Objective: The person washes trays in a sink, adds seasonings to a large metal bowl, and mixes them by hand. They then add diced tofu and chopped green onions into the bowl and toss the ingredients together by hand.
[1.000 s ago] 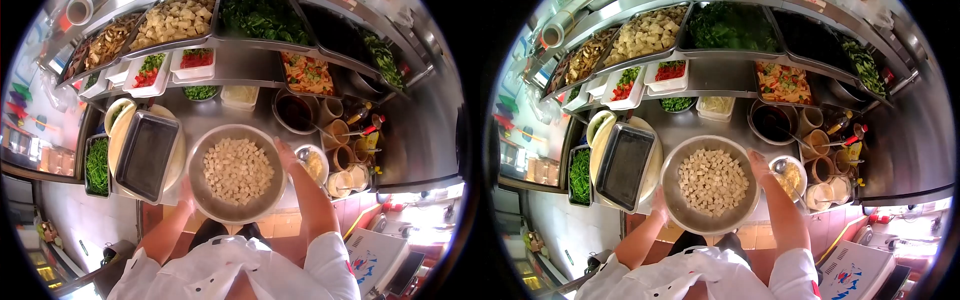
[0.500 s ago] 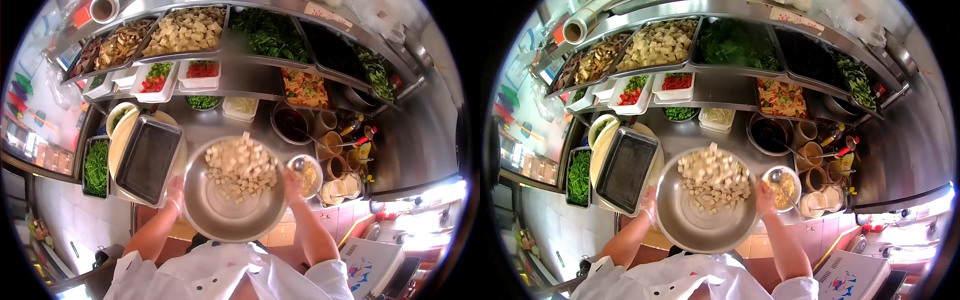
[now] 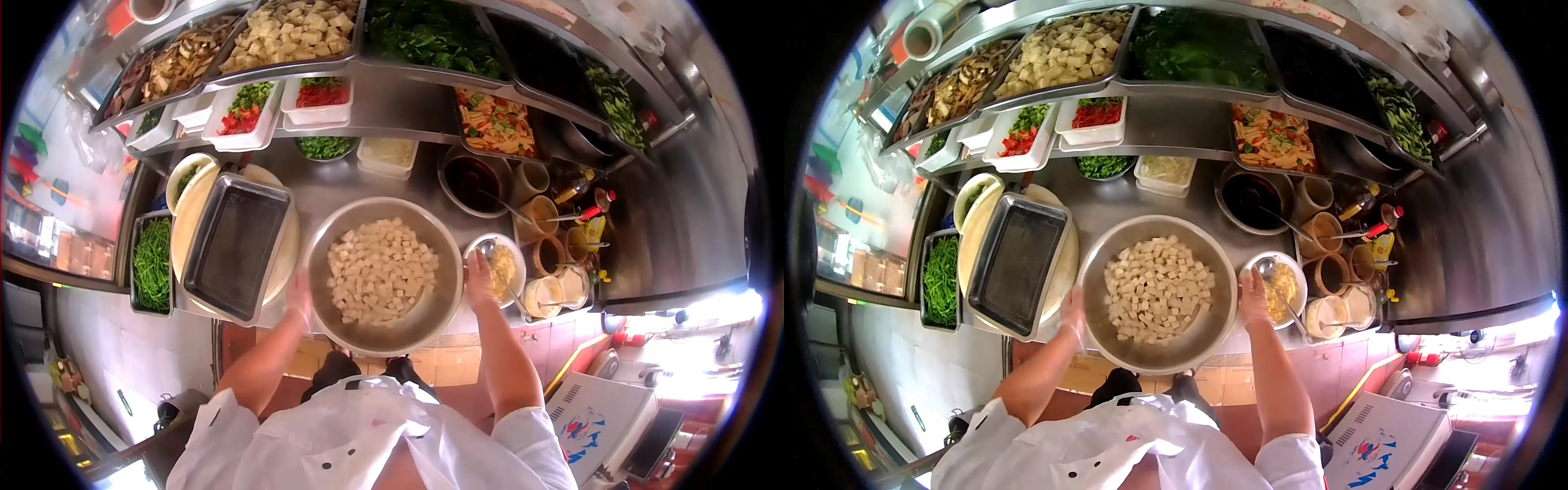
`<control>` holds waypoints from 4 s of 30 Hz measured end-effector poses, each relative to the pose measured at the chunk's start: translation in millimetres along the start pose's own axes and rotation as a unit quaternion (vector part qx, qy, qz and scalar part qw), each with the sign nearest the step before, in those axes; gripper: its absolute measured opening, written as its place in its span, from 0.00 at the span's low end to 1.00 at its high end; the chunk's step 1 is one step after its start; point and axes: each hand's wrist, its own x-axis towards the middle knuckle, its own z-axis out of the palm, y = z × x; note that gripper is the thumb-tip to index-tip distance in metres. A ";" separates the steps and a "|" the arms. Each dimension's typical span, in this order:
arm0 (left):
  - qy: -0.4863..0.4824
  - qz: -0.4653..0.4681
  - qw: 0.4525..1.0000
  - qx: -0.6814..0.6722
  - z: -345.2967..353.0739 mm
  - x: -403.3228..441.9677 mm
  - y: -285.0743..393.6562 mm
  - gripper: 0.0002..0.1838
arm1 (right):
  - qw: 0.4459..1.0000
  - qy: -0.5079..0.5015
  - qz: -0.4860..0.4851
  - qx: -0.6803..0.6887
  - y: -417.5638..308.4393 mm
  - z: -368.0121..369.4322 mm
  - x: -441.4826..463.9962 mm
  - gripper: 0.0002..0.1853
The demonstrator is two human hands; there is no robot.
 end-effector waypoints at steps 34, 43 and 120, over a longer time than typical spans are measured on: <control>0.006 0.031 0.988 0.152 15.4 6.6 54.1 0.22 | 0.990 0.031 -0.094 -0.104 -24.3 14.3 -22.9 0.23; -0.133 0.108 0.963 0.206 19.9 66.7 91.0 0.19 | 0.979 0.108 -0.005 -0.172 25.0 28.7 -88.3 0.26; 0.032 0.316 0.947 0.051 -90.6 -116.8 229.3 0.32 | 0.993 -0.094 0.033 0.064 -76.4 130.6 -155.5 0.35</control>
